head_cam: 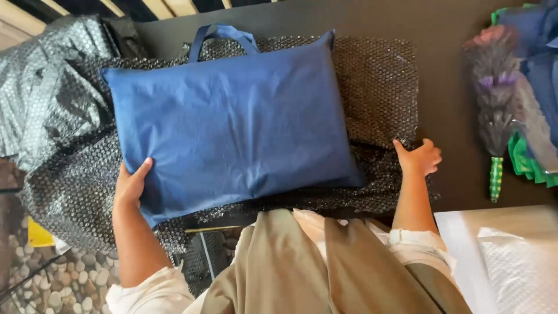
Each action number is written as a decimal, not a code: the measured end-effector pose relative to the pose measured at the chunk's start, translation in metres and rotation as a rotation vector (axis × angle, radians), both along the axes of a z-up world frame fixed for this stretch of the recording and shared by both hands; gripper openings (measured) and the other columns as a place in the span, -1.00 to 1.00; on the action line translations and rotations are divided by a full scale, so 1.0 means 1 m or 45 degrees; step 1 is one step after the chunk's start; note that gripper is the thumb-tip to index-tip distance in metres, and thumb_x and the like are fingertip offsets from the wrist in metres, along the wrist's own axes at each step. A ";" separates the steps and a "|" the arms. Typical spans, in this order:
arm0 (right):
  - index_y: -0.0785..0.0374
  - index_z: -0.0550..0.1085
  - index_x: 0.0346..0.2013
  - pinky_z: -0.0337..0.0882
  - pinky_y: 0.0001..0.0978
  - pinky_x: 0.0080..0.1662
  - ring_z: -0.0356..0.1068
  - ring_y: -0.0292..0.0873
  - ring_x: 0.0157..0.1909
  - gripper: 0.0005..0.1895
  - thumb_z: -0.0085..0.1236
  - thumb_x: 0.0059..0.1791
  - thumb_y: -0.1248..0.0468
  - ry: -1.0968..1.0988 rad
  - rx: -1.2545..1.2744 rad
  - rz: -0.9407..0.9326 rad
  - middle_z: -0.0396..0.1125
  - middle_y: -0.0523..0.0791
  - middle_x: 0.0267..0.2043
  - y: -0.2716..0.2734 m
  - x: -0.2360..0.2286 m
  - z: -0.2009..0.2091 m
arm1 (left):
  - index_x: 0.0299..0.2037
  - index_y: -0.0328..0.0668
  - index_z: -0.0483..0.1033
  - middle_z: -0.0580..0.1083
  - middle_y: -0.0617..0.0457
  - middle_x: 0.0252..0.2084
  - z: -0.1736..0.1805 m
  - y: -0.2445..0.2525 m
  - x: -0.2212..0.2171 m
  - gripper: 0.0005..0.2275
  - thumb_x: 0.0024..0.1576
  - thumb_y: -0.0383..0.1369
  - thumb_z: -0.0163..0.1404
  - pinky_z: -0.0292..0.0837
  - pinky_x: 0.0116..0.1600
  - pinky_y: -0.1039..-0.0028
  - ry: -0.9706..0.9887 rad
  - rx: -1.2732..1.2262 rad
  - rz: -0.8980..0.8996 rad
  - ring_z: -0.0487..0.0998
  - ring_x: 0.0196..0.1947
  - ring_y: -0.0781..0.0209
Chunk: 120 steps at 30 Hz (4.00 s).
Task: Wrapping a blue pillow in black bubble wrap and securing it with tape for shipping.
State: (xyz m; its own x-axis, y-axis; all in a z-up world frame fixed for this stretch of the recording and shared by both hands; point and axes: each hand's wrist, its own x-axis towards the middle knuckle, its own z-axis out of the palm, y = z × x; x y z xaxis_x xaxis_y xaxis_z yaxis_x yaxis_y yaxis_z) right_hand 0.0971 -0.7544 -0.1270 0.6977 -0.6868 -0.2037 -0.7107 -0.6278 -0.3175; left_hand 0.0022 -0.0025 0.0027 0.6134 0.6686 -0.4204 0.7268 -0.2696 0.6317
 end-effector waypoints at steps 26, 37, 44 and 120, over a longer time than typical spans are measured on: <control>0.42 0.30 0.40 0.21 0.20 0.11 0.31 0.39 0.19 -0.42 0.39 0.18 0.33 -0.770 -0.389 0.635 0.29 0.30 0.23 -0.204 0.035 0.161 | 0.32 -0.15 0.36 0.39 -0.39 0.19 -0.054 -0.252 0.055 -0.50 0.21 -0.20 0.17 0.30 0.26 -0.14 -0.204 -0.704 -0.288 0.38 0.21 -0.25; 0.46 0.27 0.37 0.27 0.38 0.06 0.26 0.39 0.22 -0.13 0.44 -0.05 0.03 -0.610 -0.464 0.576 0.24 0.28 0.19 -0.079 0.018 0.079 | 0.40 -0.25 0.26 0.37 -0.36 0.31 -0.091 -0.258 0.064 -0.35 0.36 0.15 -0.37 0.44 0.17 0.00 -0.320 -0.568 -0.374 0.44 0.25 -0.30; -0.01 0.42 0.28 0.00 0.30 0.30 0.14 0.20 0.39 -0.15 0.42 -0.27 -0.11 -0.956 -0.286 1.599 0.26 0.00 0.28 0.165 -0.020 0.149 | 0.53 0.00 0.00 0.03 -0.19 0.49 -0.135 -0.147 0.054 -0.08 0.02 -0.12 0.38 0.49 0.23 -0.06 -0.101 0.631 -0.176 0.38 0.31 -0.21; 0.34 0.49 -0.05 0.29 0.13 -0.02 0.39 0.35 -0.02 -0.45 0.08 0.15 -0.16 -0.253 0.050 0.307 0.44 0.19 -0.09 -0.004 -0.069 0.046 | 0.39 0.01 0.25 0.44 0.08 0.27 0.021 -0.154 0.029 -0.11 -0.23 0.04 0.24 0.31 0.31 0.38 0.170 -0.333 -0.548 0.44 0.24 0.18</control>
State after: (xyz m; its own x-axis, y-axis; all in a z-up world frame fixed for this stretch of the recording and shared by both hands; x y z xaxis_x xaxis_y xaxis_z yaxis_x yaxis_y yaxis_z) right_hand 0.0278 -0.7588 -0.0810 0.8683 -0.4911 -0.0700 -0.4644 -0.7551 -0.4628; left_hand 0.0313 -0.1564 0.0237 0.7389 0.2300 -0.6333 0.6641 -0.4069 0.6271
